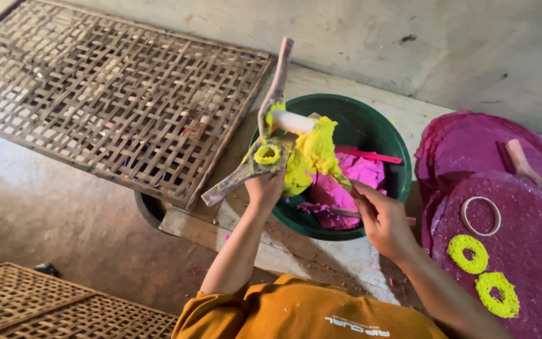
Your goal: The person applies yellow and pink dough-like material onto a circular pink paper base using a wooden press tool and several specialized stamp tools to create small yellow and pink floral shapes.
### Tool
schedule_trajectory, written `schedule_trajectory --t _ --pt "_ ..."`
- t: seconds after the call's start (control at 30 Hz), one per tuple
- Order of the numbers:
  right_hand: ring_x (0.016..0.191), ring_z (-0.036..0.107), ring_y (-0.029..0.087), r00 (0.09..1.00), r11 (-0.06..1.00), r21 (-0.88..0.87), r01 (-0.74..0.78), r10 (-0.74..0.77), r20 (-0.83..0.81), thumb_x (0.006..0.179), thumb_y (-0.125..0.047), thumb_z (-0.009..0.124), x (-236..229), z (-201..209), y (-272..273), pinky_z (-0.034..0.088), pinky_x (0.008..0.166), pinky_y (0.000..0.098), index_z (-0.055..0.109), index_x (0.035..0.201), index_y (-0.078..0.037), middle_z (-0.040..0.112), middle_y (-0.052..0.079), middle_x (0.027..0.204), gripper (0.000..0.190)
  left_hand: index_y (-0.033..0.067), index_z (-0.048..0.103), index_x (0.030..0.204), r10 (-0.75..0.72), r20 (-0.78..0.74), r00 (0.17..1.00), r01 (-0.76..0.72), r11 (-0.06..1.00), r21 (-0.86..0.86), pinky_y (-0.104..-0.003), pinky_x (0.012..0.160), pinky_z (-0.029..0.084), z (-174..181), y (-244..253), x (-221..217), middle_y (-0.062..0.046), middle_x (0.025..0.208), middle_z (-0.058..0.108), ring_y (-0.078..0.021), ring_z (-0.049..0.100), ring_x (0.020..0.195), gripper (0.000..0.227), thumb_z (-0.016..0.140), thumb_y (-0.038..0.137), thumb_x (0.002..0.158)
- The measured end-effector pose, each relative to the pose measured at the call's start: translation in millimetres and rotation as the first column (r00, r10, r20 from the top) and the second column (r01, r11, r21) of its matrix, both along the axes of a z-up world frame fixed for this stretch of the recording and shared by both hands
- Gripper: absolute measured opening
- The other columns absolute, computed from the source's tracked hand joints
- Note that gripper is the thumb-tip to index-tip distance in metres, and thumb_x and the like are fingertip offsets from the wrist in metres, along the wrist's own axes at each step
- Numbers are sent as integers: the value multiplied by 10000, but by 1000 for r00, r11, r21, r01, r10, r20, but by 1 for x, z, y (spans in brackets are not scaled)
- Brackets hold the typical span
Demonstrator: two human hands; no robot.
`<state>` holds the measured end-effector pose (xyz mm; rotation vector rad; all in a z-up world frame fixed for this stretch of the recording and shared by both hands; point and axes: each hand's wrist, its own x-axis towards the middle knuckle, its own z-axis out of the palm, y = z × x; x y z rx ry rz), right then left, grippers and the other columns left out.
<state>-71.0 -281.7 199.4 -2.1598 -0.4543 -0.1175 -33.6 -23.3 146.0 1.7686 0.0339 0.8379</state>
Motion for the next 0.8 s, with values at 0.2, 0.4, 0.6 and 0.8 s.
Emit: schedule_trajectory --t 0.2,0.4,0.6,0.8 --pt "738 577 80 969 967 86 -239 244 -49 977 -69 635 1 31 -14 501 648 246 674 1306 1 674 25 827 338 46 486 1498 82 -59 995 -77 993 85 -365 984 541 11 9 12 -147 1302 654 -296 677 1160 639 705 80 899" --pt "561 430 55 583 824 567 -19 470 -663 967 -122 583 63 24 -32 357 471 221 656 1330 -71 517 -39 691 374 77 547 1437 -49 -13 999 51 969 244 -372 975 543 36 5 -11 -159 1386 641 -330 676 1174 655 790 109 829" --pt "654 596 156 713 762 -138 -633 504 -487 1005 -239 595 100 69 -10 497 568 320 762 1201 -97 710 32 752 294 128 619 1308 -15 -31 999 31 807 590 -374 847 576 48 30 -24 -97 1434 652 -293 705 1075 503 784 183 835" --pt "854 709 398 953 591 -749 -301 166 -252 977 -416 535 80 131 51 535 761 490 733 1167 -249 739 178 882 322 141 576 1422 91 -15 996 -74 890 449 -404 823 586 48 36 -10 -58 1346 668 -277 715 1075 605 763 253 858"
